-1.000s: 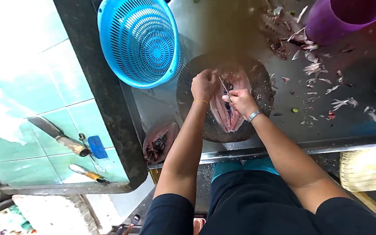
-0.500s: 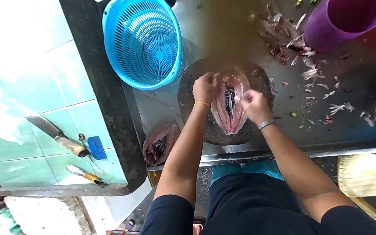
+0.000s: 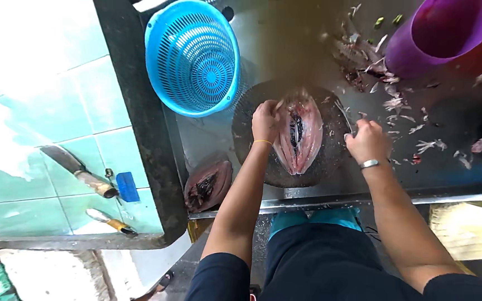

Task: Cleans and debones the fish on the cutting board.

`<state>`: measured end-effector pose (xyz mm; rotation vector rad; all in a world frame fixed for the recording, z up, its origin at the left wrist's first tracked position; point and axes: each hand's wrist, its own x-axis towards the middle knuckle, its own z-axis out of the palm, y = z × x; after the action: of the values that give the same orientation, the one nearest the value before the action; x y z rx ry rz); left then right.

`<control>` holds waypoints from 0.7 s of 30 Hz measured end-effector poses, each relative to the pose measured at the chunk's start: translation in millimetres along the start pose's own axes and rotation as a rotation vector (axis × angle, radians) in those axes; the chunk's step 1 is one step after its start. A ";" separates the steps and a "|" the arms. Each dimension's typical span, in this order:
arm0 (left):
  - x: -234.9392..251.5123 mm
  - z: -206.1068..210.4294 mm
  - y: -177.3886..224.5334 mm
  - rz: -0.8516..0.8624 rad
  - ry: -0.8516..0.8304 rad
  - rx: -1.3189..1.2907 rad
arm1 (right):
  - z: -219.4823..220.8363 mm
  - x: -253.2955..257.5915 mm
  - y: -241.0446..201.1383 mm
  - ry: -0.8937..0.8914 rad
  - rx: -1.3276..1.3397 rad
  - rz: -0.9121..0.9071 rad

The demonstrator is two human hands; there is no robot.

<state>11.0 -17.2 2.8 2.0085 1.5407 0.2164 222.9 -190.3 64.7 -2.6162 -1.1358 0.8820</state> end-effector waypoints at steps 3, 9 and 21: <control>-16.2 -5.0 1.8 -0.089 -0.018 -0.003 | -0.3 -5.5 -22.8 0.013 0.039 -0.070; -65.3 -9.0 -1.6 -0.180 -0.045 -0.023 | 28.7 20.5 -89.3 -0.221 -0.059 -0.113; -41.2 -16.5 27.9 -0.001 -0.102 0.180 | 2.3 5.9 45.9 -0.001 0.043 -0.065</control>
<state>13.4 -53.8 40.3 2.1211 1.5439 -0.0267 253.1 -218.4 43.6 -2.5298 -1.1824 0.8848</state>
